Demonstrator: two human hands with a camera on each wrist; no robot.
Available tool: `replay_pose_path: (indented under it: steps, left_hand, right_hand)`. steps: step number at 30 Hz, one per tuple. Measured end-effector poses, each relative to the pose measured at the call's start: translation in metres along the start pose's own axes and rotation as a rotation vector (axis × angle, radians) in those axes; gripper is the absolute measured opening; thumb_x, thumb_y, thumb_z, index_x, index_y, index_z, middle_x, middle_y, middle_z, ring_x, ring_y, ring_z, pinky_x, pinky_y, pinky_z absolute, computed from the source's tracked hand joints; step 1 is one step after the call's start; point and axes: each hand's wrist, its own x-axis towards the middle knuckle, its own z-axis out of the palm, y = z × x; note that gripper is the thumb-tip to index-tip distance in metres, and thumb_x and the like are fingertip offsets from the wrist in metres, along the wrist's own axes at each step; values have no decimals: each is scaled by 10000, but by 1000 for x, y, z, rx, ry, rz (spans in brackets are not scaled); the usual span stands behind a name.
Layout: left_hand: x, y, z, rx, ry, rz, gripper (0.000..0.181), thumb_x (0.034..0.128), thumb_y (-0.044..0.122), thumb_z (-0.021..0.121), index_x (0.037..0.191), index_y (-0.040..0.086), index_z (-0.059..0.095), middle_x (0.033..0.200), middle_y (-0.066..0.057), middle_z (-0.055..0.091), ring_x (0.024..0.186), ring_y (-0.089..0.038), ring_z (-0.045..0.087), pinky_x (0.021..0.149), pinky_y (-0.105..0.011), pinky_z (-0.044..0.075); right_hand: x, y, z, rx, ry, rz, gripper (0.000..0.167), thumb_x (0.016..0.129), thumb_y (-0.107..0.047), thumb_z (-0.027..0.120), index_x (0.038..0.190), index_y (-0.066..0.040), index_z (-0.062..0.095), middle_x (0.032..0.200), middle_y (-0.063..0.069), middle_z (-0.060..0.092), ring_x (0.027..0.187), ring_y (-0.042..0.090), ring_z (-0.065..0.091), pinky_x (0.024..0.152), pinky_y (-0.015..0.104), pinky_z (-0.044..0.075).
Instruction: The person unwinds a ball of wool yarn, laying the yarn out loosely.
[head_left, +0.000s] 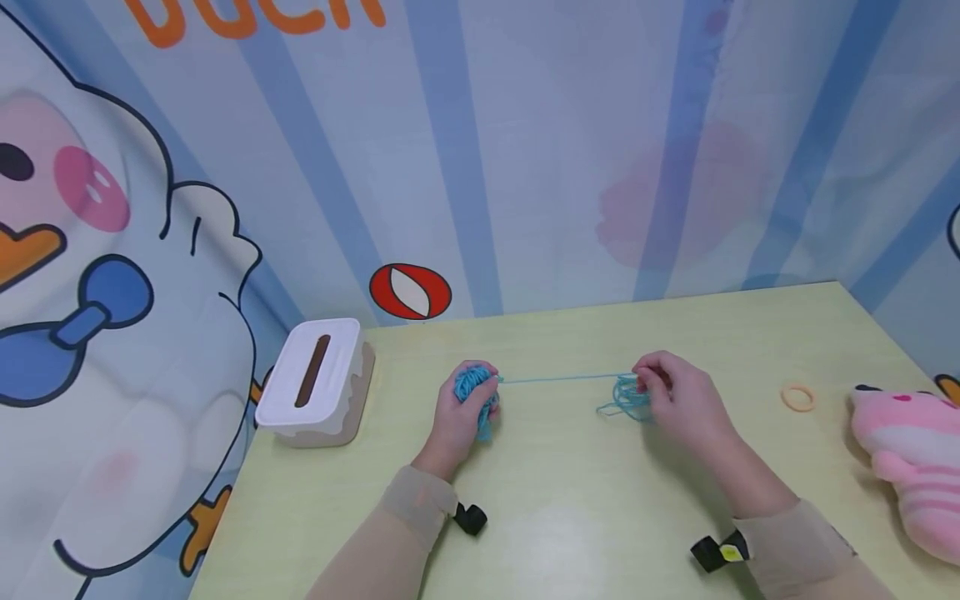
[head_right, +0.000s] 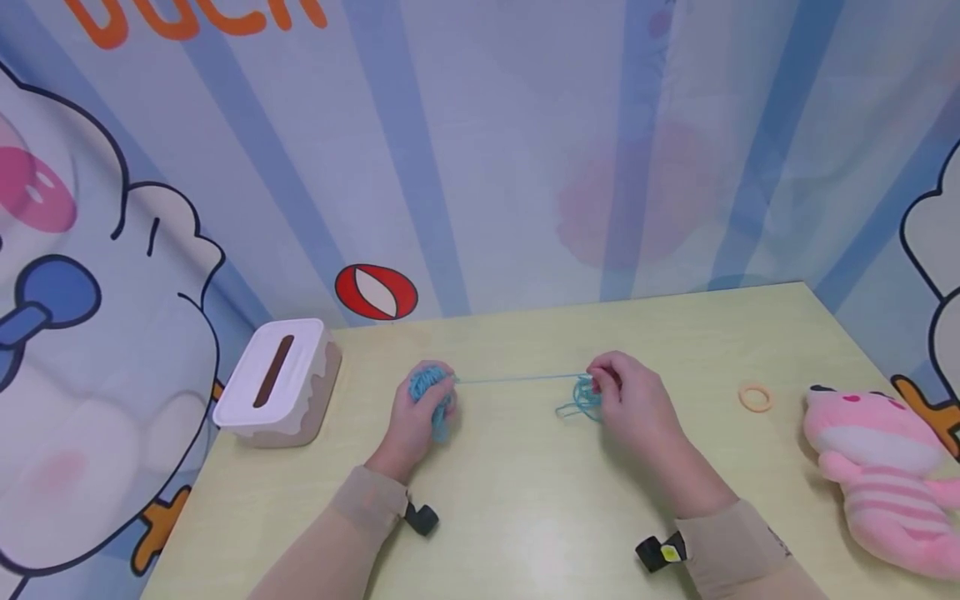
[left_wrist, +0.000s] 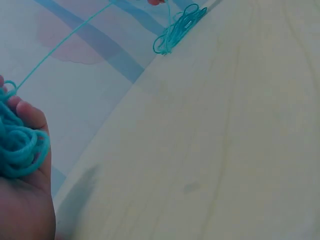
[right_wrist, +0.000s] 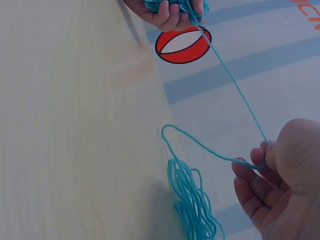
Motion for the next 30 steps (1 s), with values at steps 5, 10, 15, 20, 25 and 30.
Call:
replay_pose_path:
  steps: [5, 10, 15, 20, 25, 30]
  left_hand:
    - [1, 0, 0, -5, 15, -3, 214, 1095, 188, 641, 1244, 34, 641, 898, -26, 658, 736, -159, 642, 711, -256, 614]
    - [1, 0, 0, -45, 33, 4, 154, 1080, 133, 611, 1208, 53, 579, 939, -49, 632, 761, -199, 646, 719, -279, 614]
    - [2, -1, 0, -103, 22, 13, 99, 1076, 97, 568, 1144, 123, 501, 969, -50, 587, 794, -219, 617, 715, -296, 597]
    - [2, -1, 0, -107, 9, 14, 69, 1073, 87, 554, 1112, 115, 504, 1088, -86, 627, 804, -211, 627, 739, -281, 609]
    - [2, -1, 0, -117, -13, -2, 91, 1088, 92, 537, 1170, 123, 512, 1157, -104, 674, 834, -227, 626, 761, -269, 604]
    - [2, -1, 0, -111, -36, -16, 353, 1099, 112, 540, 1446, 61, 498, 1070, -67, 624, 848, -227, 605, 768, -277, 598]
  right_hand:
    - [-1, 16, -14, -46, 9, 21, 200, 1146, -140, 572, 1197, -4, 710, 1005, 121, 771, 904, 235, 682, 770, 269, 539]
    - [-1, 29, -24, -90, 34, 42, 214, 1148, -156, 570, 1183, -1, 713, 980, 130, 775, 868, 225, 673, 733, 277, 517]
    - [-2, 43, -27, -122, 22, 112, 250, 1159, -182, 536, 1197, 8, 695, 1002, 159, 762, 865, 258, 656, 764, 369, 514]
    - [-3, 51, -28, -159, -8, 184, 277, 1150, -172, 529, 1234, 47, 676, 1111, 259, 750, 978, 405, 686, 843, 547, 564]
    - [-2, 49, -24, -252, -82, 182, 292, 1124, -149, 556, 1246, 76, 695, 1210, 320, 740, 1050, 490, 702, 904, 644, 562]
    - [-1, 35, -10, -319, -56, 125, 278, 1086, -140, 594, 1237, 45, 738, 1314, 352, 680, 1201, 598, 621, 1005, 713, 525]
